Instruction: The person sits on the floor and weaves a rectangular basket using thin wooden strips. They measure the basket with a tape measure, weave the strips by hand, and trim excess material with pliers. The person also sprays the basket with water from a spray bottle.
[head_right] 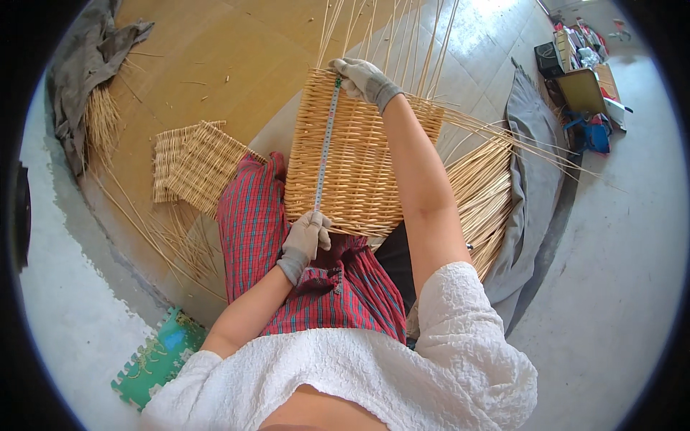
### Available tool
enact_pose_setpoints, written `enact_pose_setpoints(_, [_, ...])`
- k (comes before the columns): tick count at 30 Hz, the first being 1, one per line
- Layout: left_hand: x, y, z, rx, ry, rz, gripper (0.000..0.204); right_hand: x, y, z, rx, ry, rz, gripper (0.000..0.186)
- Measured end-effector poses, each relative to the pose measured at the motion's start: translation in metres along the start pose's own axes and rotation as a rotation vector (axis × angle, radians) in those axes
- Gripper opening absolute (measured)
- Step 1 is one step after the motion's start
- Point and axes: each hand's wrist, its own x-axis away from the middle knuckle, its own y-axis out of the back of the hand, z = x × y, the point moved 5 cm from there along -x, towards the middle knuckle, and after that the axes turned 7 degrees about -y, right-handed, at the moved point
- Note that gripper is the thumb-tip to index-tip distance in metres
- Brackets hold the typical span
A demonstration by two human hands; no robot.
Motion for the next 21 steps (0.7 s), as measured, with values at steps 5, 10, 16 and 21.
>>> enact_pose_setpoints(5, [-0.001, 0.002, -0.004, -0.039, -0.037, 0.014, 0.036, -0.014, -0.005, 0.006, 0.369, 0.083, -0.297, 0.036])
enact_pose_setpoints(10, [0.023, 0.02, 0.013, -0.022, -0.05, -0.062, 0.031, -0.047, 0.007, -0.004, 0.078, 0.038, -0.104, 0.026])
enact_pose_setpoints(16, [0.021, 0.037, 0.02, -0.036, 0.087, -0.12, 0.025, -0.057, 0.011, -0.007, -0.016, 0.06, -0.119, 0.025])
enact_pose_setpoints(21, [0.018, 0.04, 0.024, -0.183, 0.05, -0.136, 0.023, -0.056, 0.01, -0.01, -0.03, 0.094, -0.142, 0.024])
